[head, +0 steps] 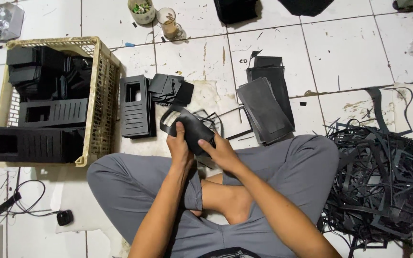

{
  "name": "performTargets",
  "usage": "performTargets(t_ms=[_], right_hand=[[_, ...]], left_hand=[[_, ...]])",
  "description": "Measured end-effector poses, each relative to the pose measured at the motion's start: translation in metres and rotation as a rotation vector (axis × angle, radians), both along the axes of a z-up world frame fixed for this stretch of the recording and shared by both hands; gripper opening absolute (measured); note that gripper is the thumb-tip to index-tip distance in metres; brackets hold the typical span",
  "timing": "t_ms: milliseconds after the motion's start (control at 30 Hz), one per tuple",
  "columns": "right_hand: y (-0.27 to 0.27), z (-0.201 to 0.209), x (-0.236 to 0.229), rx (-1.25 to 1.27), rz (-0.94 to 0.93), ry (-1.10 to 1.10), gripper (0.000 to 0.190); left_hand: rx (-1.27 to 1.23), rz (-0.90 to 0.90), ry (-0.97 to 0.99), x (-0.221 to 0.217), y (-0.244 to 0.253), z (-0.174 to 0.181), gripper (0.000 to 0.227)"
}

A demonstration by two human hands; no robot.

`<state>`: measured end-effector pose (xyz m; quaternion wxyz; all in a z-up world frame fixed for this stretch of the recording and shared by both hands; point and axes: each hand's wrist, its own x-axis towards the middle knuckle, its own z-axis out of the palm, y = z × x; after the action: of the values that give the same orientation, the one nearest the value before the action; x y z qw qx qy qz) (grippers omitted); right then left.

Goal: Remove excess scrap material from cut leather components by hand.

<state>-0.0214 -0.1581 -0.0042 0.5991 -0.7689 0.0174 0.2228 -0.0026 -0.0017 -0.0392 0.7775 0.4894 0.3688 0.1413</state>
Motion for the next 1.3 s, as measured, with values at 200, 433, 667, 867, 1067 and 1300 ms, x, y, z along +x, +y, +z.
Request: performTargets(t_ms=[200,433,667,867,1067,1300], right_hand=[[-0.006,0.036,-0.024,-0.410,0.017,-0.526,0.039],[-0.012,0.040,-0.036,-0.358,0.230,-0.547,0.045],[-0.027,0.026,-0.025,-0.445,0.183,-0.609,0.038],[-0.031,0.028,0.029,-0.194,-0.197,-0.652,0.047],[-0.026,0.083,0.059,-0.127,-0.287,-0.868,0.049],[-0.034,0.057,0.006,-0.479,0.314,-0.965,0.037]], left_hand=[[0.015,0.334,0.031,0.016,0.050,-0.063,0.055],[-0.095,0.468,-0.144,0.018,0.067,-0.031,0.041],[-0.067,0.445,-0.316,0.018,0.078,0.042,0.042],[-0.068,0.236,-0.389,0.015,0.061,0.028,0.026],[0.028,0.192,-0.368,0.018,0.064,-0.002,0.026],[0.185,0.122,-0.278,0.011,0.052,0.028,0.020]])
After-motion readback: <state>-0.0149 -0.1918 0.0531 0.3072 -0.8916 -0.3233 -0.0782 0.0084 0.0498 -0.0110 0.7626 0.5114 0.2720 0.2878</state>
